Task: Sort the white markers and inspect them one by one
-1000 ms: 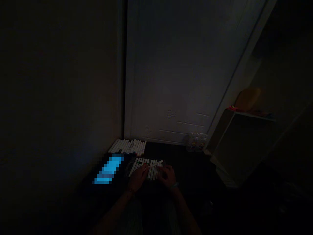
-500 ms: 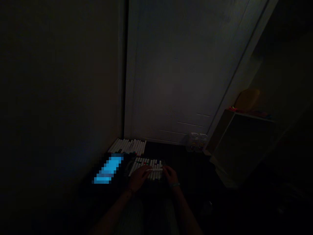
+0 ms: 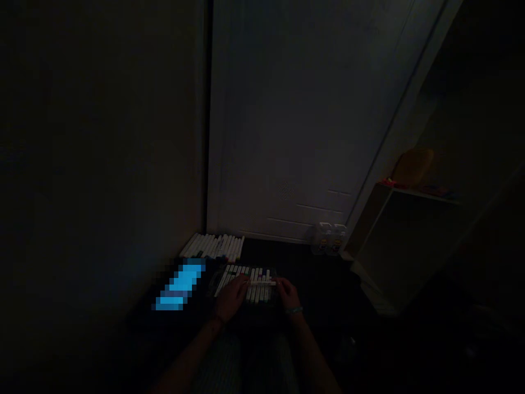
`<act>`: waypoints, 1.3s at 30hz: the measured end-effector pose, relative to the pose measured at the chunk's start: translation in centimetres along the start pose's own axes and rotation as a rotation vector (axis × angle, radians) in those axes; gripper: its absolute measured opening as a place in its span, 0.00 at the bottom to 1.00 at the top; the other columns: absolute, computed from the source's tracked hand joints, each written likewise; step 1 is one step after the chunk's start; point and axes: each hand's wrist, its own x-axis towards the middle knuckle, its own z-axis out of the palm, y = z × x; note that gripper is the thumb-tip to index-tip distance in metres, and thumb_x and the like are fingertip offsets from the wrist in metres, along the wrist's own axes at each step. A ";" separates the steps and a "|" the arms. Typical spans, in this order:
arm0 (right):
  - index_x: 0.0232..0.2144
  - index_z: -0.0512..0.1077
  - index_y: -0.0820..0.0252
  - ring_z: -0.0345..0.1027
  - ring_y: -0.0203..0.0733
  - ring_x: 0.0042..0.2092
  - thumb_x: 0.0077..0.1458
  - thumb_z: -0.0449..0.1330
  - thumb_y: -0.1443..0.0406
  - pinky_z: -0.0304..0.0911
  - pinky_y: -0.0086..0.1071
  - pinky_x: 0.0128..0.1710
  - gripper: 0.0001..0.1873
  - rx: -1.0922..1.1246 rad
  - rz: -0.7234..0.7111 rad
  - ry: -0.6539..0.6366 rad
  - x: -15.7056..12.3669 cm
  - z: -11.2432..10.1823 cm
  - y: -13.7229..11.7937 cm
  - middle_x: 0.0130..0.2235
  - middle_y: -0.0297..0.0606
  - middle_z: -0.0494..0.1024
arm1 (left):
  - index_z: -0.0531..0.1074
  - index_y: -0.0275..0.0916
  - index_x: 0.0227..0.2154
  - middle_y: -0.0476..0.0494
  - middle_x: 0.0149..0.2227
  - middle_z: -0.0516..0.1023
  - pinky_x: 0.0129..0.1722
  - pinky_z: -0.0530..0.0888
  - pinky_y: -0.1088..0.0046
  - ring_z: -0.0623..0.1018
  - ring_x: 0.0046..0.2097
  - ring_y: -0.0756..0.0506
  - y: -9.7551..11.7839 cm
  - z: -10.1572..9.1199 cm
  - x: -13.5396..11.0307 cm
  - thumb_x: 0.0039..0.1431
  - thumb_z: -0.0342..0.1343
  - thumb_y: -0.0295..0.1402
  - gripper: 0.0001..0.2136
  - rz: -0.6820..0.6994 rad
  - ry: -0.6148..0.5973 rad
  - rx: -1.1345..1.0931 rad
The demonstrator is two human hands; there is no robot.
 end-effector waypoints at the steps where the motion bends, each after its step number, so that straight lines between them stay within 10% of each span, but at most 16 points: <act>1: 0.36 0.72 0.58 0.68 0.44 0.41 0.52 0.51 0.54 0.62 0.34 0.41 0.18 0.000 -0.001 0.001 0.0 0.0 0.0 0.37 0.38 0.76 | 0.66 0.41 0.40 0.45 0.43 0.72 0.46 0.66 0.69 0.71 0.45 0.47 -0.1 0.0 0.0 0.60 0.38 0.37 0.14 0.001 -0.005 0.004; 39: 0.33 0.73 0.57 0.67 0.43 0.38 0.48 0.55 0.53 0.61 0.33 0.39 0.17 -0.217 -0.016 0.094 0.2 0.0 1.9 0.34 0.38 0.75 | 0.64 0.42 0.42 0.46 0.41 0.73 0.44 0.67 0.69 0.72 0.44 0.47 0.8 -0.5 0.0 0.59 0.39 0.37 0.13 -0.128 0.015 -0.050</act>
